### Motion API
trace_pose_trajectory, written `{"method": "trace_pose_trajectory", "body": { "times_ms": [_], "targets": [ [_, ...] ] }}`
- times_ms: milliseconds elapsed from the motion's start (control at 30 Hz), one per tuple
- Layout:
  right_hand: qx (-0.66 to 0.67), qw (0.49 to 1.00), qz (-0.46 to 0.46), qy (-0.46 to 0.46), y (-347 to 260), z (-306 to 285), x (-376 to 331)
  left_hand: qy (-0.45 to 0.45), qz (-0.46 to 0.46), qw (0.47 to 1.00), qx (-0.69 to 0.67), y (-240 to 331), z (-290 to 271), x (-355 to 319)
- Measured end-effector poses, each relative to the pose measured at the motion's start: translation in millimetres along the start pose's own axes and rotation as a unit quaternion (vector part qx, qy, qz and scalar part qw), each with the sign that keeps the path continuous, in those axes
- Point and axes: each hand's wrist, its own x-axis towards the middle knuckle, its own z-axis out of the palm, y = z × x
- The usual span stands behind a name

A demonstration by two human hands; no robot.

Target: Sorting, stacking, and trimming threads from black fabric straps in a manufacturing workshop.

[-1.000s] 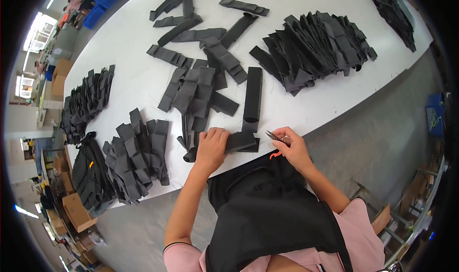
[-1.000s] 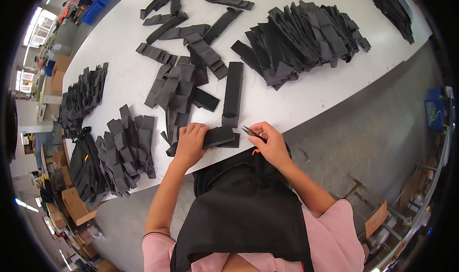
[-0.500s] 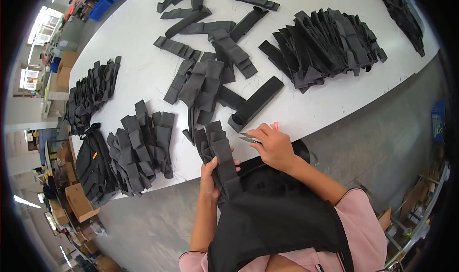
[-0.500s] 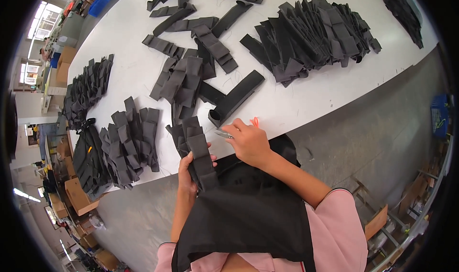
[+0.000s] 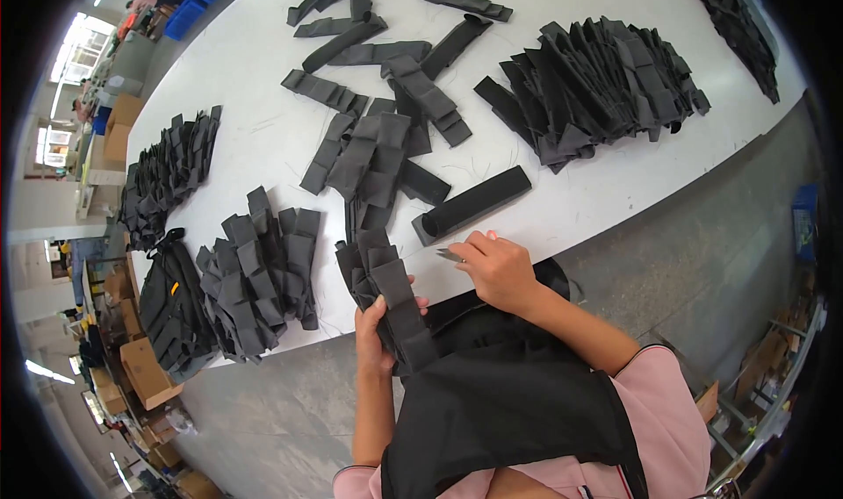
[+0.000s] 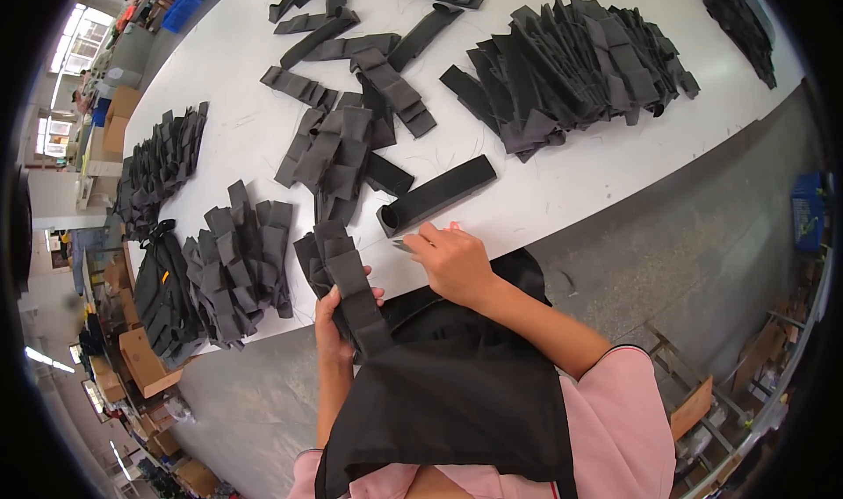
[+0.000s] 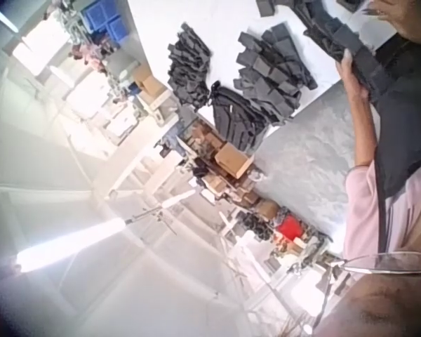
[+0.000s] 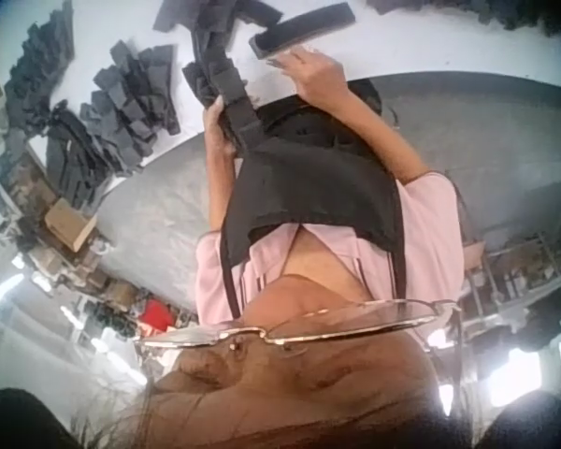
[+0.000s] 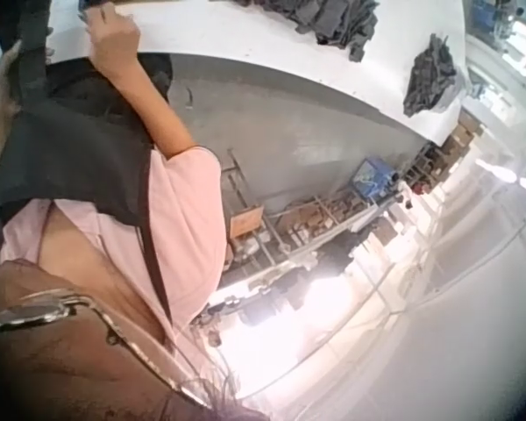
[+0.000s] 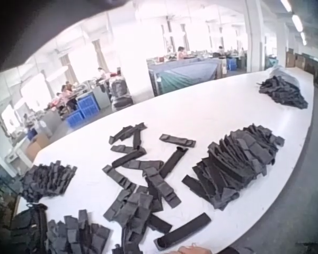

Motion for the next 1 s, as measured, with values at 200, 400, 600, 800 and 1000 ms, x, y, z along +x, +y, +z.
{"method": "trace_pose_trajectory", "body": {
  "times_ms": [200, 400, 600, 800, 1000],
  "targets": [
    [-0.005, 0.998, -0.016, -0.060, -3.3, 21.1, 15.3, -0.017, 0.000, 1.000, 0.012, 7.3, 11.0, 2.0],
    [-0.012, 0.998, 0.023, -0.058, 5.5, -1.0, -3.2, 0.002, 0.106, 0.986, 0.131, 21.7, 36.3, 7.3],
    [0.493, 0.742, 0.444, 0.093, 33.0, -19.6, -45.4, -0.113, 0.392, 0.573, 0.711, 11.3, 110.4, 91.0],
    [0.471, 0.743, 0.458, 0.130, 32.8, -38.7, -72.0, -0.142, 0.384, 0.440, 0.799, -39.1, 114.5, 127.6],
    [0.449, 0.772, 0.424, 0.149, 27.7, -47.1, -64.2, -0.057, 0.191, 0.869, 0.453, -22.3, 92.0, 70.3]
  ]
}}
